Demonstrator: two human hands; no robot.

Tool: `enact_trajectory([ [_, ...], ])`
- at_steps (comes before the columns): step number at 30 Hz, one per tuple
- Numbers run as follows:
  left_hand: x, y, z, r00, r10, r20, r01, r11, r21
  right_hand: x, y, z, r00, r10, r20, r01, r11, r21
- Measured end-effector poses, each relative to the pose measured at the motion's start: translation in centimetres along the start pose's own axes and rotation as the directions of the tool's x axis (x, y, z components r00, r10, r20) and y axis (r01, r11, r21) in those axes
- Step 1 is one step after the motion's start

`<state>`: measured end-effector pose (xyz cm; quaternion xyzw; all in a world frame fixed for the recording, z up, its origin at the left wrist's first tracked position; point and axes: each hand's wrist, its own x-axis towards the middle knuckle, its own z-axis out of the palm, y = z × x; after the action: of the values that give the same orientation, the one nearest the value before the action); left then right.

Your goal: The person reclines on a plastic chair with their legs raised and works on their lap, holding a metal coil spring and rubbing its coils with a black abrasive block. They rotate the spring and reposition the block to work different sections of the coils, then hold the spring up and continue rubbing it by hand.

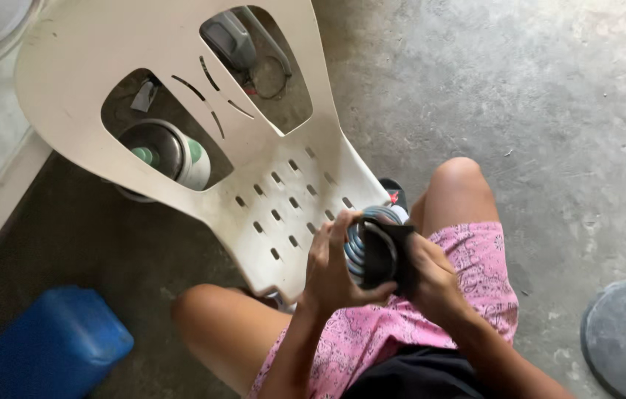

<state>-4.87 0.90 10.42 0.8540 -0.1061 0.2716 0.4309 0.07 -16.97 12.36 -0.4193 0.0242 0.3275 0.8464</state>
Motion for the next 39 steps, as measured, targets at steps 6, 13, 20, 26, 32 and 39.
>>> enact_trajectory([
  [6, -0.3, -0.4, 0.0, 0.990, -0.138, -0.005, 0.138, 0.985, 0.101, -0.2, -0.3, 0.5, 1.000, 0.008, 0.011, -0.008, 0.999, -0.034],
  [13, -0.5, -1.0, -0.3, 0.984, -0.163, -0.072, 0.167, 0.985, 0.054, 0.6, 0.9, -0.5, 1.000, 0.006, 0.020, -0.003, 0.987, -0.159],
  [20, -0.8, -0.2, 0.0, 0.998, -0.057, -0.026, 0.058, 0.998, 0.039, 0.0, 1.5, -1.5, 0.987, 0.121, -0.101, -0.121, 0.993, 0.008],
  [26, -1.0, 0.1, 0.4, 0.995, -0.093, -0.029, 0.093, 0.996, 0.014, 0.7, 1.6, -0.9, 0.997, -0.058, 0.042, 0.066, 0.977, -0.201],
  [32, -1.1, -0.4, 0.4, 0.983, -0.161, -0.086, 0.162, 0.987, -0.003, 0.6, 0.4, 0.5, 1.000, 0.002, -0.012, -0.003, 0.996, -0.087],
  [39, -1.6, -0.8, 0.7, 0.988, -0.143, -0.063, 0.144, 0.990, 0.003, 0.9, 0.4, 1.6, 1.000, -0.002, 0.026, 0.002, 1.000, -0.018],
])
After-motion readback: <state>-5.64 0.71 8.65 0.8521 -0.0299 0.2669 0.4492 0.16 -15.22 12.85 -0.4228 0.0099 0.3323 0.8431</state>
